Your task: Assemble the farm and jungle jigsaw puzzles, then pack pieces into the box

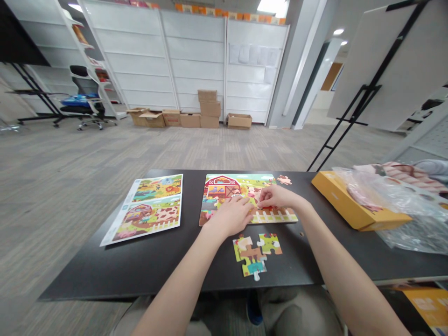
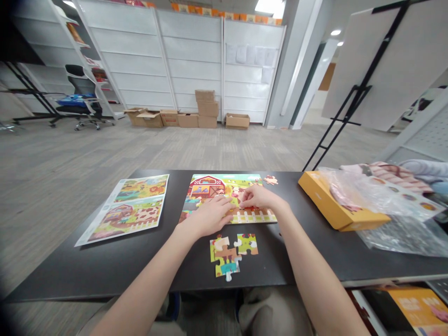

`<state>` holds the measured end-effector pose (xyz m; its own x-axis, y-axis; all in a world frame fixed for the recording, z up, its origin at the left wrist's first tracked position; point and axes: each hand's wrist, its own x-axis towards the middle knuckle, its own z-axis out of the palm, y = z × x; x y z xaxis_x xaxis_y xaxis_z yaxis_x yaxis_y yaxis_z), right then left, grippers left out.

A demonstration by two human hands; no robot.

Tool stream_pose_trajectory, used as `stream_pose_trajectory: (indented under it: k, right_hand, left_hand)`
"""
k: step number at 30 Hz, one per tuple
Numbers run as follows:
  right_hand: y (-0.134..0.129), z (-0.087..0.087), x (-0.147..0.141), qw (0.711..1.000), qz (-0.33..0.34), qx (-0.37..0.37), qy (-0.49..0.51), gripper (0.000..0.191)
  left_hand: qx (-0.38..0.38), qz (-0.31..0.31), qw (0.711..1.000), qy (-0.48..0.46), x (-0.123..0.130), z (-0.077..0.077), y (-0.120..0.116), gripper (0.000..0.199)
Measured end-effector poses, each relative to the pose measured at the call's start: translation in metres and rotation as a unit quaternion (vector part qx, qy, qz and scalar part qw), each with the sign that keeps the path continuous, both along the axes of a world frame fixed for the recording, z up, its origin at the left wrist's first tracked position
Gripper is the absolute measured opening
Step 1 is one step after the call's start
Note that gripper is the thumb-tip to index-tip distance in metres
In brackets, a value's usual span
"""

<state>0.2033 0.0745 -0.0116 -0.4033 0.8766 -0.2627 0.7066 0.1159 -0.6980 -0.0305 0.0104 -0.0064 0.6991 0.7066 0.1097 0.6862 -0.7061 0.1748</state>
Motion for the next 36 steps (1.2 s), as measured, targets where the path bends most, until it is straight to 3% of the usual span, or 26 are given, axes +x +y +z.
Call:
stream_pose_trajectory:
  k: [8,11,16,20,24,31,36]
  right_hand:
    - [-0.001,0.003,0.002,0.998,0.036,0.033,-0.029,0.031]
    - [-0.004,0.008,0.0,0.999,0.028,0.03,-0.028,0.035]
    - [-0.007,0.015,-0.002,0.997,-0.029,0.064,-0.026,0.041]
    - [-0.003,0.015,0.0,0.992,-0.041,0.117,0.007,0.041]
    - [0.001,0.017,0.005,0.98,-0.129,0.133,0.074,0.044]
    - [0.005,0.026,0.018,0.925,-0.266,0.204,0.178,0.055]
    - [0.01,0.025,0.022,0.893,-0.316,0.193,0.256,0.054]
  left_hand:
    - [0.01,0.013,1.0,0.008,0.004,0.001,-0.002,0.034]
    - [0.01,0.015,1.0,0.016,0.004,0.013,-0.008,0.032]
    - [-0.063,-0.006,0.997,0.043,0.006,0.039,-0.026,0.025]
    - [-0.078,-0.027,0.994,0.074,0.02,0.043,-0.042,0.035]
    - [-0.061,-0.042,0.992,0.098,0.034,0.038,-0.05,0.047]
    - [-0.04,-0.031,0.994,0.099,0.04,0.035,-0.052,0.057]
    - [-0.035,-0.037,0.995,0.089,0.047,0.029,-0.053,0.042]
